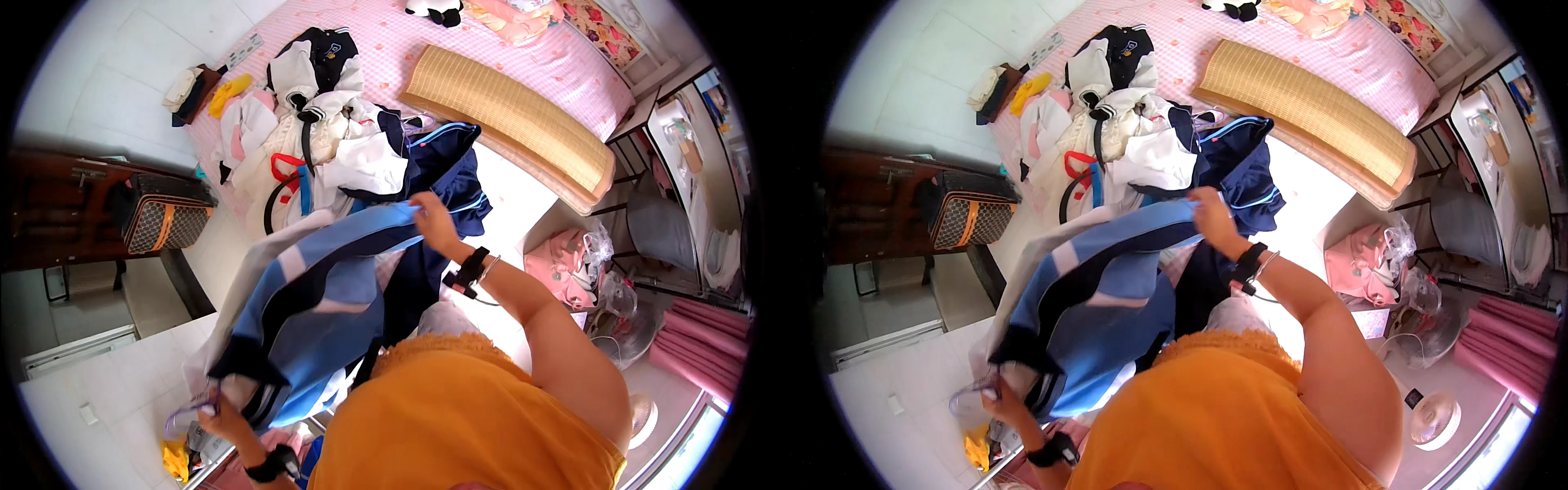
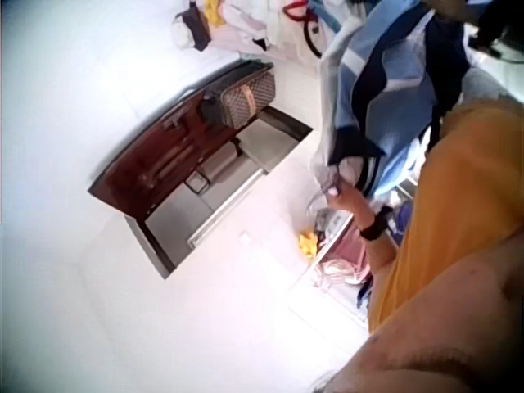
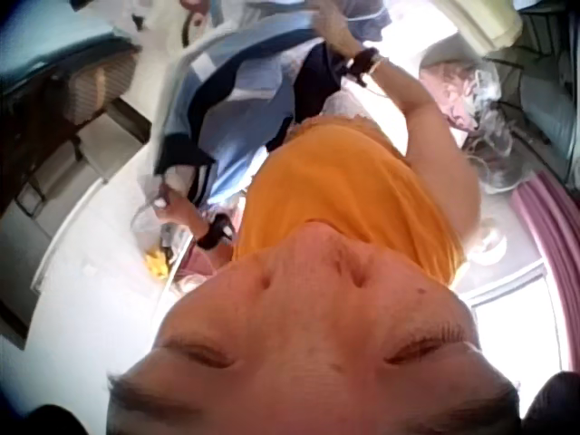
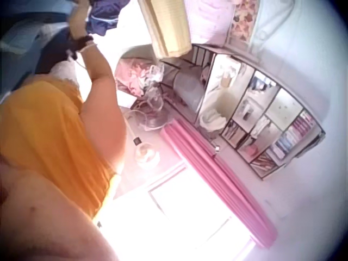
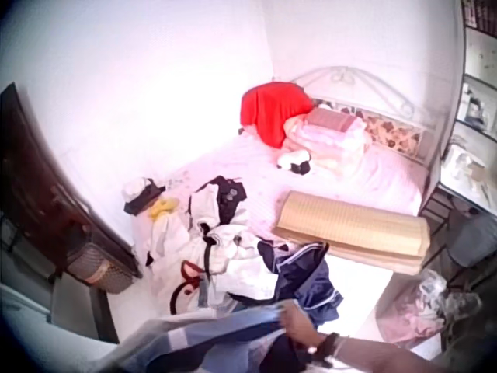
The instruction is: Hang various pieces of clothing onto a clothing rack using hangers.
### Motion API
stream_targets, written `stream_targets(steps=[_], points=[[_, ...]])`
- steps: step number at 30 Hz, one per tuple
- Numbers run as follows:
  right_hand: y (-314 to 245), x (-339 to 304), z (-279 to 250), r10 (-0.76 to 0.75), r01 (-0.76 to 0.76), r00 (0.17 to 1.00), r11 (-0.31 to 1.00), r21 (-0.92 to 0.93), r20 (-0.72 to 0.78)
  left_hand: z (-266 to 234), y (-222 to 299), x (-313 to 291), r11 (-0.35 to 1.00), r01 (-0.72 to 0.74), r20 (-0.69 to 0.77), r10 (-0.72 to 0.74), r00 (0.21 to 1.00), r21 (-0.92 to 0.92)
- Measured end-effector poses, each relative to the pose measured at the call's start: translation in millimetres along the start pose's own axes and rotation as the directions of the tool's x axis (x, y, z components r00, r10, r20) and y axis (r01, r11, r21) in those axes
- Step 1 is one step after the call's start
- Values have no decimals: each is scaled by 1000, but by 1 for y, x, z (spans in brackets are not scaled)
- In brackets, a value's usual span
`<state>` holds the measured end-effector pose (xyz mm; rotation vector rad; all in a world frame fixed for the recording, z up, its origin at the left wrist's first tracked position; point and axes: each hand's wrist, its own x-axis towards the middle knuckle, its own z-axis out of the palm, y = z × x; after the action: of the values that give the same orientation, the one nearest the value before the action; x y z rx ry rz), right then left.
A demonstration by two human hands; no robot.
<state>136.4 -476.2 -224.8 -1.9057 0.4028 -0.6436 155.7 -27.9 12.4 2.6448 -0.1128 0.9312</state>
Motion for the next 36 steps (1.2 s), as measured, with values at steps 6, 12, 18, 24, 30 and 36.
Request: stream_targets(steps=[6, 12, 18, 24, 30, 36], points=[[181, 47, 10, 233, -218, 972, 911, -351, 1, -38, -37, -15, 976, 214, -19, -215, 976, -25], [257, 148, 77, 657, -651, 753, 751, -110, 30, -90, -45, -25, 899, 308, 269, -394, 879, 311], [229, 181, 97, 671, -690, 710, 604, 398, 214, -94, -40, -58, 901, 415, 83, -427, 900, 126], [71, 202, 63, 187, -199, 980, 863, 464, 73, -73, -17, -59, 956, 271, 126, -284, 951, 107], [-124, 186, -12, -123, -66, 936, 859, 508, 330, -52, 9, -45, 948, 149, 320, -54, 946, -283], [-253, 216, -97, -420, 438, 899, 840, 320, -127, -40, 31, -24, 920, -230, 346, 338, 875, -317]])
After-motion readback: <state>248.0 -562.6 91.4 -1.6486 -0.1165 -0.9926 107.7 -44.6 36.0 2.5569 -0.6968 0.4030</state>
